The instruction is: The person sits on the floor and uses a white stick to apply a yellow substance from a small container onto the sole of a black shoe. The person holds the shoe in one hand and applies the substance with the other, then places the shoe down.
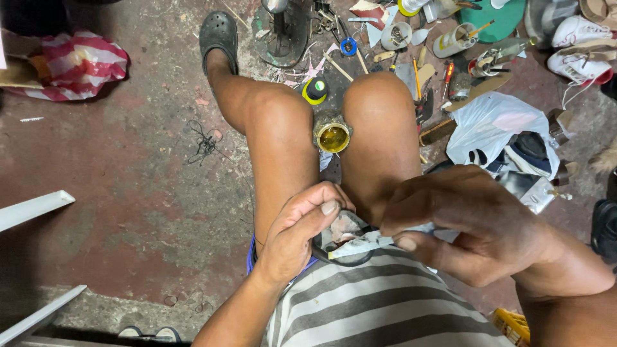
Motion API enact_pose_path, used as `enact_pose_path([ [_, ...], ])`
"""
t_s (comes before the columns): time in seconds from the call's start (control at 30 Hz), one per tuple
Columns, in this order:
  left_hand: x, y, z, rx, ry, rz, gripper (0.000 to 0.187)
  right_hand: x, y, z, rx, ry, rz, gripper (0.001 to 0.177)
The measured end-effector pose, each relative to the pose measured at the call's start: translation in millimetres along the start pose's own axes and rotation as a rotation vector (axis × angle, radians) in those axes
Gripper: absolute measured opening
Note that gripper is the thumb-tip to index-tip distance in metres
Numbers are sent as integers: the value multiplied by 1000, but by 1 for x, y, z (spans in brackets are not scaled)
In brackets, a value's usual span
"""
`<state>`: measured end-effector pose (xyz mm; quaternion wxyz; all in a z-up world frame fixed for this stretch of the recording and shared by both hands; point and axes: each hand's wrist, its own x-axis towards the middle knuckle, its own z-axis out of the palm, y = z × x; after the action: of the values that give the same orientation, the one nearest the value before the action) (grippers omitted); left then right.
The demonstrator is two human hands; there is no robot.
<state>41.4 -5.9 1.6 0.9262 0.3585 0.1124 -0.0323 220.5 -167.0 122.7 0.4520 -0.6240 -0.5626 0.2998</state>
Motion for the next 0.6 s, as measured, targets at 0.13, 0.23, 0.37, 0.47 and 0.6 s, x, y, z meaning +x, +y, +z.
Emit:
enact_pose_path([
  [0.13, -1, 2, 0, -1, 14, 7, 23, -7, 2, -5, -16, -11, 14, 15],
  [0.23, -3, 4, -1, -23, 35, 16, 24, -11, 4, -8, 16, 8, 17, 15],
  [0.37, -2, 4, -1, -13, 46, 29, 26, -10, 3, 0, -45, 32, -30, 18],
  [0.47, -2, 4, 0, 0, 42, 30, 27, -10, 5, 1, -67, 2, -48, 18],
  [0.6, -4, 5, -3, 2, 56, 24, 29, -19, 7, -6, 36, 7, 22, 17],
])
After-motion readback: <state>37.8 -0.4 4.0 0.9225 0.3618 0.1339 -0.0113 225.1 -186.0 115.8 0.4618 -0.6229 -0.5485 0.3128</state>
